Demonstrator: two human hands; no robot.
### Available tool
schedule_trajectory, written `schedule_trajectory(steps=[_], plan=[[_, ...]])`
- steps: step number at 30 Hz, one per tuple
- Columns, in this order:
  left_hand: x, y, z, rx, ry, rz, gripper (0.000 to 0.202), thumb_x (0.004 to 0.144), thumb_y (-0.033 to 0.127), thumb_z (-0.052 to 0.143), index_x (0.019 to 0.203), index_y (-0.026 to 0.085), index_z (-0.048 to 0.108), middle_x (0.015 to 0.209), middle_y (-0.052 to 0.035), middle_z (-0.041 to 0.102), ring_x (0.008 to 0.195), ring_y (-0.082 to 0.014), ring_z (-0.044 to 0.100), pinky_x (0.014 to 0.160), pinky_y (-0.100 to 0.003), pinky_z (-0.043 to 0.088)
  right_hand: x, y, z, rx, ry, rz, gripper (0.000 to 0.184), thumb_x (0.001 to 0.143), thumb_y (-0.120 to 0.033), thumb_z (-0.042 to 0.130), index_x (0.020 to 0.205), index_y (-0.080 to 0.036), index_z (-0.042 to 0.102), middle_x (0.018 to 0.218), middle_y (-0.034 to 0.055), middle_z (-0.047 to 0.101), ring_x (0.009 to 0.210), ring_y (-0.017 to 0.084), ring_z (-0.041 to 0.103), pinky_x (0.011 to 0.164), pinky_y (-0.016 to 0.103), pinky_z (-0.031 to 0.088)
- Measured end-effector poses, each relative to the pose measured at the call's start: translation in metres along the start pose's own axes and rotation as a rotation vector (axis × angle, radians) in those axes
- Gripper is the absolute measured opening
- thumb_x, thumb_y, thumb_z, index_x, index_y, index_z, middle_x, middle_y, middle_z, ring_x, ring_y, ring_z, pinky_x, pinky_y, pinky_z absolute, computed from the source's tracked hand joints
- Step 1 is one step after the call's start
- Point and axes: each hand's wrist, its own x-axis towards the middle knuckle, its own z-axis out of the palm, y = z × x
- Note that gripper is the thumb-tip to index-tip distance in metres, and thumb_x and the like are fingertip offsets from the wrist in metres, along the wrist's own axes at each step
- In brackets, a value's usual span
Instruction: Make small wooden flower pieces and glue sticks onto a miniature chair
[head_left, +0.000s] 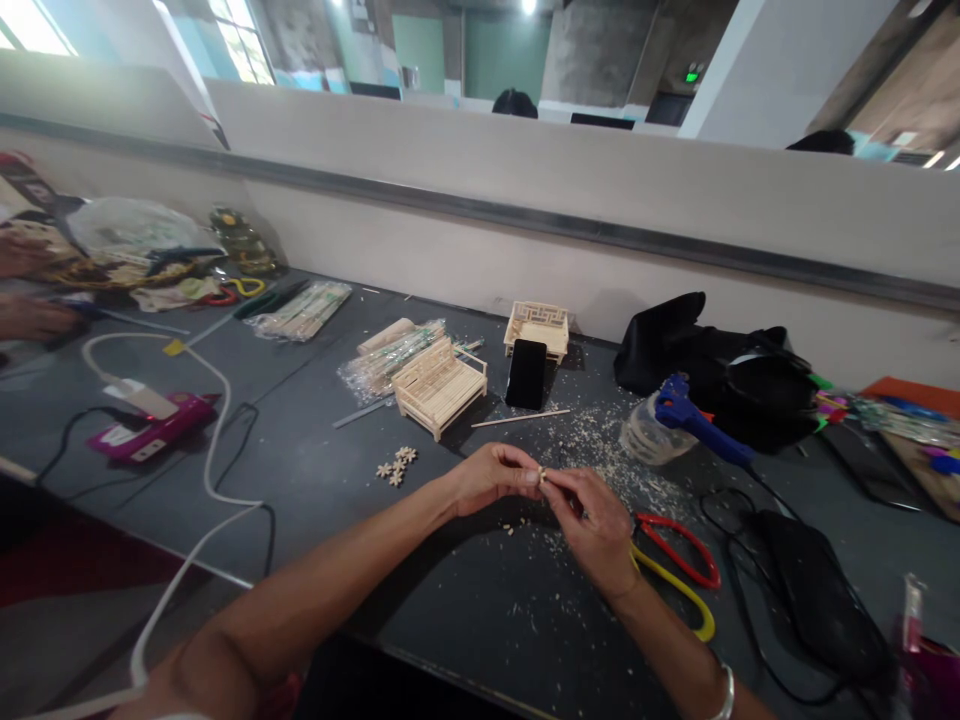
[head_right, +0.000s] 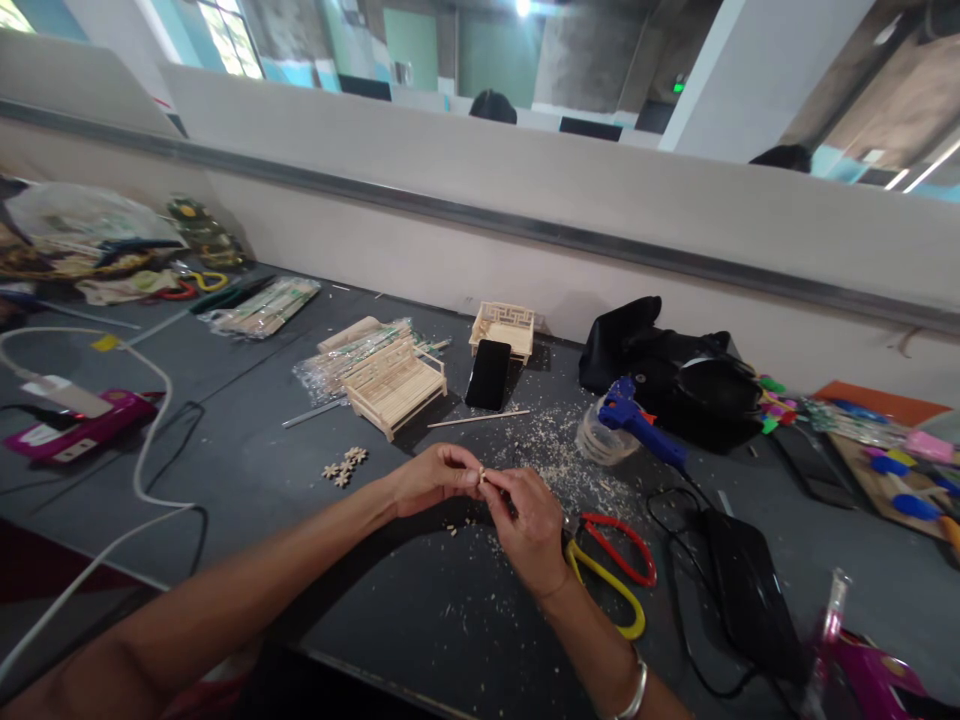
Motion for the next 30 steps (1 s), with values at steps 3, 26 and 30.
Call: schedule_trajectory(steps=[3, 26, 30], plan=[[-0.0005, 0.0003, 0.0011, 0.003, 0.012, 0.003, 0.041, 0.039, 0.035, 0.096, 0.063, 0.011, 0.073, 0.060, -0.0031, 0.070, 0.057, -0.0114, 0.061, 0.068, -0.027, 0.048, -0.0004, 0.0003, -0.0006, 0.002, -0.020, 0.025, 0.011, 0.092, -0.021, 0.060, 0.095, -0.023, 0.070, 0.079, 0.0017, 0.072, 0.070, 0.015, 0.067, 0.064, 0.025, 0.054], [-0.0008, -0.0003, 0.0020, 0.004, 0.022, 0.017, 0.041, 0.041, 0.034, 0.096, 0.067, 0.011, 0.075, 0.062, -0.0031, 0.070, 0.059, -0.0113, 0.059, 0.074, -0.030, 0.049, -0.0007, 0.0001, -0.0005, -0.048, -0.027, 0.035, 0.012, 0.095, -0.023, 0.057, 0.095, -0.023, 0.069, 0.079, 0.0025, 0.072, 0.070, 0.015, 0.067, 0.064, 0.027, 0.055], [-0.0002, -0.0009, 0.0009, 0.006, 0.010, 0.015, 0.040, 0.043, 0.034, 0.095, 0.070, 0.011, 0.076, 0.064, -0.0035, 0.070, 0.061, -0.0117, 0.060, 0.076, -0.030, 0.049, -0.0012, 0.0008, 0.0002, -0.047, -0.024, 0.056, 0.014, 0.095, -0.025, 0.056, 0.094, -0.024, 0.070, 0.079, 0.0027, 0.072, 0.071, 0.016, 0.068, 0.066, 0.028, 0.056]])
